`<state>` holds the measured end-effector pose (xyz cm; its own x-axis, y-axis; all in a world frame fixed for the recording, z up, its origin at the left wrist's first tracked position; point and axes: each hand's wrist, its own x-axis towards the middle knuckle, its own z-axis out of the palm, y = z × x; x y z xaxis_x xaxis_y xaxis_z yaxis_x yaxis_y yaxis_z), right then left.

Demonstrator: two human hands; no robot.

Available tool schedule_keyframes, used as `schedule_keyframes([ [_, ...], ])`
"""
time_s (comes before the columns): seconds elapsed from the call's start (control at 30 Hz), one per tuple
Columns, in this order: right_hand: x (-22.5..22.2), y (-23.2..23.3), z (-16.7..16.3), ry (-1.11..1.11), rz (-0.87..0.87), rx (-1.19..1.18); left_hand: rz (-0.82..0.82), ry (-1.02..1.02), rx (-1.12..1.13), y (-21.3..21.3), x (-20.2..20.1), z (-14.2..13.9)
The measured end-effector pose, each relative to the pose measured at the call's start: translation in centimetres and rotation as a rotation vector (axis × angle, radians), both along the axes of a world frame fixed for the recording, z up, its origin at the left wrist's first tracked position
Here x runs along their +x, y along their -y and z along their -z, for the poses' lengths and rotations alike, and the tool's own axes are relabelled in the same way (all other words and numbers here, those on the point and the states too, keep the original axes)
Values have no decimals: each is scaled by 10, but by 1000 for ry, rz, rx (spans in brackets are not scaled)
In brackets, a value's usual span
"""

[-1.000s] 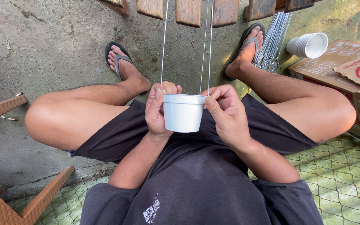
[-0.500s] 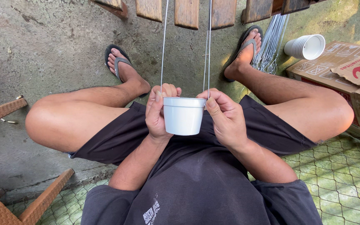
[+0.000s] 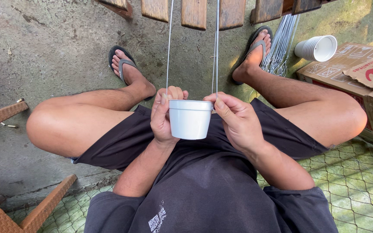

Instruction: The person bends metal wires into hooks using pliers and threads them through holes in a white plastic pot. They then secure the wires by bending the ends to create a hanging planter.

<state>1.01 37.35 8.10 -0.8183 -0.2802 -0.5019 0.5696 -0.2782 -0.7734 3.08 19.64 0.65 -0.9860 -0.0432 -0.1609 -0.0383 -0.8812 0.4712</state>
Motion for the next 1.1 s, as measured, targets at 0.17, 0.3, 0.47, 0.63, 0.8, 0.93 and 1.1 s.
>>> schedule_keyframes([
  [0.17, 1, 3, -2, -108, 41, 196, -21, -2, -32, 0, -1, 1],
  [0.3, 9, -2, -4, -462, -74, 676, -29, -17, -92, -1, -2, 3],
  [0.47, 11, 1, -7, -489, -41, 528, -28, -44, -107, 1, -2, 4],
  [0.63, 7, 5, -14, -464, -52, 517, -14, -37, -133, 3, -3, 4],
  [0.8, 2, 5, -19, -415, -86, 466, -14, -48, -107, 5, -3, 3],
  [0.93, -2, 4, -24, -370, -114, 412, -15, -47, -139, 6, -3, 1],
  [1.1, -10, 1, -26, -415, -197, 524, -6, -56, -104, 8, -8, 3],
])
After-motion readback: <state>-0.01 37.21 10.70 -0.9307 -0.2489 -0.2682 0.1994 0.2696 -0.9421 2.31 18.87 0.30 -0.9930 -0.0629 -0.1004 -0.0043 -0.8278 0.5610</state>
